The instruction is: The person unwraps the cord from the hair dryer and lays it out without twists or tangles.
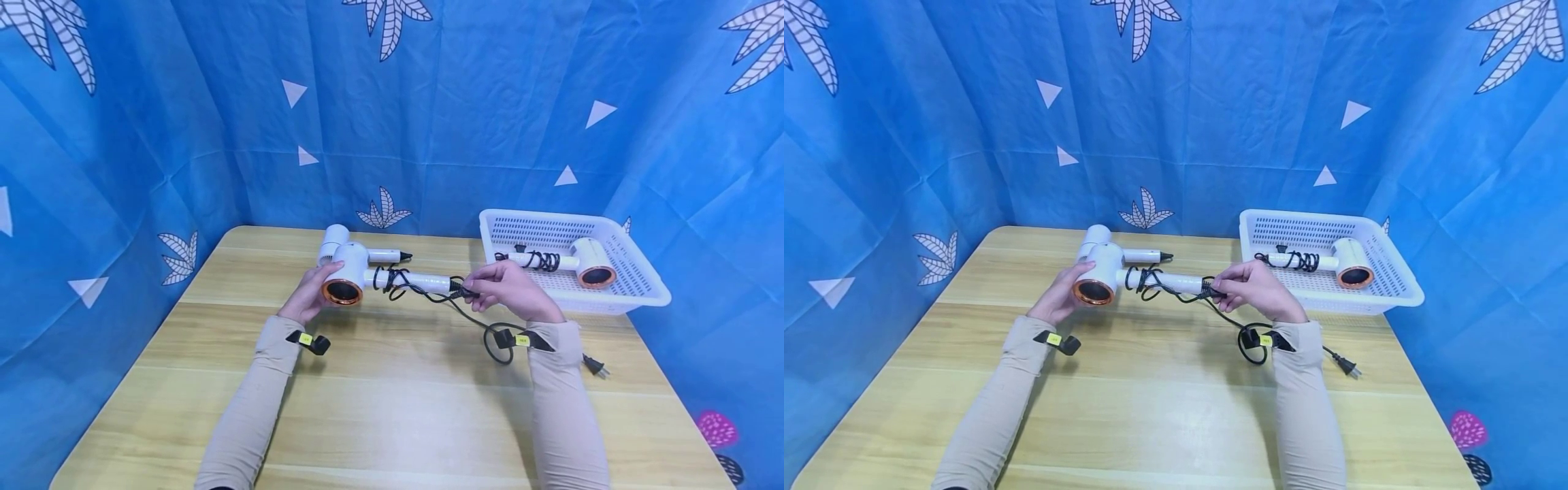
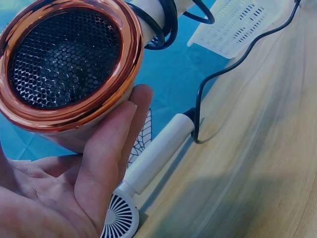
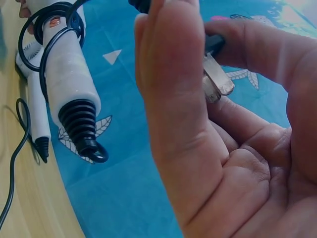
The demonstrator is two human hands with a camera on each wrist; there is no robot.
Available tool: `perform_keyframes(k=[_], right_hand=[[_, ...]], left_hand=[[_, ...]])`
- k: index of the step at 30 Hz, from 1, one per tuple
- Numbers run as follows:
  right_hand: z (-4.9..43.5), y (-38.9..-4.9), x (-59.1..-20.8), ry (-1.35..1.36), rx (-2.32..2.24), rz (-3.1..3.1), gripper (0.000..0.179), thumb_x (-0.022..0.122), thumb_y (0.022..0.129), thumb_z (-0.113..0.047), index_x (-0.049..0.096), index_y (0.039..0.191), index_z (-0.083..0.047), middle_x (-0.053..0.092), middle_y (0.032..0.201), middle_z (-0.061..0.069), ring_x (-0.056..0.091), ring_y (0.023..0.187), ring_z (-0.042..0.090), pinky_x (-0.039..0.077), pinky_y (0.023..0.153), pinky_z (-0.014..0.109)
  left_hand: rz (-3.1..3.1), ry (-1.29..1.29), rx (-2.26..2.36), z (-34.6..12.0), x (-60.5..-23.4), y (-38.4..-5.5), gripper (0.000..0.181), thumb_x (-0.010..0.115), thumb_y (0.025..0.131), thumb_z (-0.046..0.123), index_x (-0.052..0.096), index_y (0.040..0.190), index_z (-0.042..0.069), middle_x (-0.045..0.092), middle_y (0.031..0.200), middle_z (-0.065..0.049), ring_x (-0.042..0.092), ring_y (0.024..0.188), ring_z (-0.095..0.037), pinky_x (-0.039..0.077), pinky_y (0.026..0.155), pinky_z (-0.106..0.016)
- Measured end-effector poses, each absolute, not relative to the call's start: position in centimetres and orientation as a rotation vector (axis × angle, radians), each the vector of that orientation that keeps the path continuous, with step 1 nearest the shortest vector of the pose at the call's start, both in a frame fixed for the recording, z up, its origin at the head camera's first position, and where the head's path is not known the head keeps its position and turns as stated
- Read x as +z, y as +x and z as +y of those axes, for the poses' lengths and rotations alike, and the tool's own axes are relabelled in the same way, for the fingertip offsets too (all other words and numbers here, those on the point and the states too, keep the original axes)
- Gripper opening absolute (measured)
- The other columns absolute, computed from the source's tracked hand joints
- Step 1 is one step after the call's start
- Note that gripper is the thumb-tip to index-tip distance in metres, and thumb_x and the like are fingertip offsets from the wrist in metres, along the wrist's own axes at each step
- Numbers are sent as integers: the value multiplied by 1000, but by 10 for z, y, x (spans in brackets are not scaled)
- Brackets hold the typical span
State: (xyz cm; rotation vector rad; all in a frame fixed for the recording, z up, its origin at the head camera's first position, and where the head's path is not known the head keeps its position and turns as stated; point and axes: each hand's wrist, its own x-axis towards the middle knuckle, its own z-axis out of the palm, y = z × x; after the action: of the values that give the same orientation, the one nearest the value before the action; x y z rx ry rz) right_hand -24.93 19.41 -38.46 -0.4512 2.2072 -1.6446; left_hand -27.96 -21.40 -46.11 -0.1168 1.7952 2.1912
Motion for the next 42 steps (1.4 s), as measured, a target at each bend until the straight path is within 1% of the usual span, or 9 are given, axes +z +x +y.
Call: perform_keyframes(k=[5, 7, 11, 13, 18, 21, 28, 34, 42], right_hand=[[193, -251, -387, -450, -1615, 2196, 35, 67, 98, -10, 64, 122, 16, 78, 92, 19, 75, 69, 17, 66, 72, 39], [193, -251, -387, -445, -1614, 2188, 35, 66, 98, -9, 64, 123, 16, 79, 92, 17, 75, 68, 17, 66, 71, 39], [192, -252, -389, -453, -1594, 2184, 35, 67, 98, -8, 63, 123, 16, 79, 91, 6, 74, 68, 16, 65, 70, 39], [192, -253, -390, -461, -1573, 2194, 35, 68, 97, -9, 64, 122, 16, 79, 94, 6, 75, 69, 16, 65, 70, 38], [192, -256, -396, -471, -1518, 2213, 34, 67, 98, -10, 65, 119, 16, 78, 99, 20, 75, 70, 15, 65, 69, 35], [193, -258, -399, -464, -1495, 2221, 31, 67, 98, -11, 67, 117, 15, 77, 99, 25, 74, 69, 16, 65, 69, 35], [194, -263, -406, -409, -1464, 2223, 28, 66, 98, -9, 69, 114, 14, 78, 95, 19, 75, 70, 16, 66, 71, 37], [194, -264, -408, -344, -1450, 2243, 26, 66, 97, -5, 68, 114, 14, 78, 88, 14, 74, 70, 16, 66, 72, 36], [194, -264, -406, -288, -1449, 2315, 28, 65, 97, -5, 66, 116, 16, 77, 93, 19, 74, 71, 16, 65, 78, 44]], left_hand=[[1784, -128, 2215, -215, -460, -278, 54, 59, 101, 42, 46, 138, 5, 68, 104, 1, 71, 89, -12, 61, 78, -28], [1777, -129, 2222, -215, -459, -278, 52, 59, 101, 41, 46, 137, 6, 69, 103, 1, 72, 88, -12, 61, 78, -28], [1775, -121, 2223, -216, -457, -277, 54, 59, 101, 42, 45, 138, 5, 69, 104, 2, 72, 88, -12, 62, 77, -28], [1775, -111, 2226, -216, -457, -278, 54, 59, 101, 42, 45, 138, 5, 70, 103, 2, 73, 87, -12, 62, 76, -28], [1764, -107, 2240, -216, -456, -278, 54, 59, 101, 42, 45, 137, 4, 70, 101, 1, 73, 84, -12, 62, 73, -28], [1761, -106, 2245, -216, -456, -278, 54, 58, 101, 41, 45, 137, 4, 70, 101, 1, 73, 84, -12, 62, 72, -28], [1775, -115, 2250, -216, -454, -278, 48, 57, 101, 40, 48, 133, 5, 70, 98, 2, 73, 82, -13, 61, 69, -27], [1769, -115, 2249, -217, -452, -278, 51, 58, 100, 42, 46, 136, 7, 68, 102, 1, 71, 85, -13, 61, 71, -28], [1765, -109, 2241, -217, -451, -276, 55, 58, 100, 42, 45, 139, 6, 67, 105, 1, 71, 88, -13, 61, 72, -28]])
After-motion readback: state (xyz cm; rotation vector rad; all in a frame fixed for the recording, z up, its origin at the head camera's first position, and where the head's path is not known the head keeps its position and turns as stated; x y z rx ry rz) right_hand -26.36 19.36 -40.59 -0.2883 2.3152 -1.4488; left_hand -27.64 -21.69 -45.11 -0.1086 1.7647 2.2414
